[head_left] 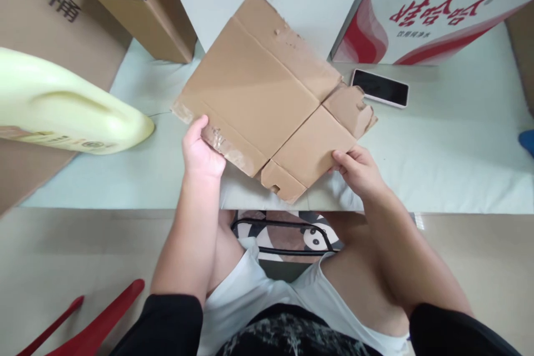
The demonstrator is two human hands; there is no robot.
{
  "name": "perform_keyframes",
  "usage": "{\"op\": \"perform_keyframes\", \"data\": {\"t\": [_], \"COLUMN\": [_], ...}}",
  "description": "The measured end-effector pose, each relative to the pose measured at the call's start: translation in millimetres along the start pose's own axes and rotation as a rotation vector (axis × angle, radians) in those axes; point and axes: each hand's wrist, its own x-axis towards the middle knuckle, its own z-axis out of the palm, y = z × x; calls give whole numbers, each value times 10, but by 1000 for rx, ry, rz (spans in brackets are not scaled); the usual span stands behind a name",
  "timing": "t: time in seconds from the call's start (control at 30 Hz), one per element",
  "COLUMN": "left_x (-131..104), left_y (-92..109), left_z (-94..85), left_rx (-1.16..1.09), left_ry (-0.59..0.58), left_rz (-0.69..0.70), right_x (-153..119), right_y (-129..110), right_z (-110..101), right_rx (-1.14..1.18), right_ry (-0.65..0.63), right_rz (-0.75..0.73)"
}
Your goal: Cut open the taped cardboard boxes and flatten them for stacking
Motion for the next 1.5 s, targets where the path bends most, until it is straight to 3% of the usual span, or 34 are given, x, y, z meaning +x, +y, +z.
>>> {"op": "perform_keyframes", "data": {"t": [0.1,0.37,0.87,1.17,1.5], "left_x": [-41,-33,-135,-89,-83], "left_y": [57,81,74,20,14], "left_z": [42,85,112,83,70], "left_rx": [-115,-145,-62,13,51], "left_ry": [-40,-227,-391,-422,-374], "left_rz": [67,-40,-28,-35,-18], "right_x": [29,62,13,13,26], "right_y": [26,70,61,63,94], "right_z": [-5,-20,2,-20,-49], "right_rx": [-31,-92,69,79,50], "right_ry": [71,246,319,336,335], "right_rz": [-44,-107,-141,-151,-138]}}
